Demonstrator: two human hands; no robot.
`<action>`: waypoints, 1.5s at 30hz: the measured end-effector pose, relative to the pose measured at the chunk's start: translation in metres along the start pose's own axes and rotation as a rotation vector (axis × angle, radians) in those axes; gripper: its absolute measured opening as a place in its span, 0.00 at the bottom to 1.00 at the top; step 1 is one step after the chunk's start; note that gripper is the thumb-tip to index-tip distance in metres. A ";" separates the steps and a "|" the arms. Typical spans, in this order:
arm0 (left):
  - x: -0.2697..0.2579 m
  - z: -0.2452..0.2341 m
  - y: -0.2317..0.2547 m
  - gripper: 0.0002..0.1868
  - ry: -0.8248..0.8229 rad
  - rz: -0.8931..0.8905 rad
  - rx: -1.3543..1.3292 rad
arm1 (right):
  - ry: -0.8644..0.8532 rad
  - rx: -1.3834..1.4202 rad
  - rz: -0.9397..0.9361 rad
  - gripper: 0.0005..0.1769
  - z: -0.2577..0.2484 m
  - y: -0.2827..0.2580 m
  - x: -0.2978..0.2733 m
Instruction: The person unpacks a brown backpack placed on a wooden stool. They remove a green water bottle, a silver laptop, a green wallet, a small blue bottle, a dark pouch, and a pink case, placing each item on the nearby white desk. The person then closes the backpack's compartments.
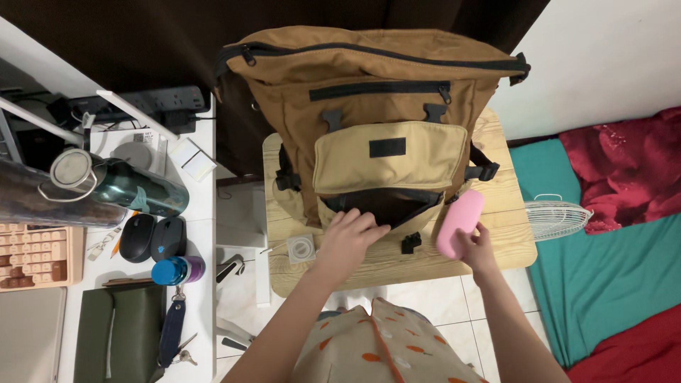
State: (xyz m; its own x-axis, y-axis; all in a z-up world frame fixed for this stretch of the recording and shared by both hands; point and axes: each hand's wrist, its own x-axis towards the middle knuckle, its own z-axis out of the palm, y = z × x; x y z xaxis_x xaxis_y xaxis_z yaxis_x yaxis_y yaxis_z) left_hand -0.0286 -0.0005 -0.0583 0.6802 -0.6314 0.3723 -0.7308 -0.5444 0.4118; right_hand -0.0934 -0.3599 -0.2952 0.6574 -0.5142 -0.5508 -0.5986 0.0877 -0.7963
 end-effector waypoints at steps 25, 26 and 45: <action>-0.004 0.001 -0.005 0.10 0.041 0.044 -0.089 | -1.012 -1.457 -0.510 0.19 0.204 -0.172 -0.041; -0.005 0.001 -0.005 0.10 0.046 0.048 -0.081 | -0.999 -1.471 -0.479 0.20 0.208 -0.167 -0.035; -0.006 -0.026 -0.025 0.24 0.163 -0.299 0.138 | -0.883 -1.698 -0.480 0.25 0.195 -0.183 -0.029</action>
State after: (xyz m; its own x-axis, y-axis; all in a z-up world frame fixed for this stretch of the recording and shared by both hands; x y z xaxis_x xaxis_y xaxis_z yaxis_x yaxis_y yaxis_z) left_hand -0.0128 0.0313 -0.0492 0.8568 -0.3429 0.3851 -0.4918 -0.7680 0.4102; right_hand 0.0860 -0.1947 -0.1822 0.5548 0.2988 -0.7765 0.2744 -0.9468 -0.1683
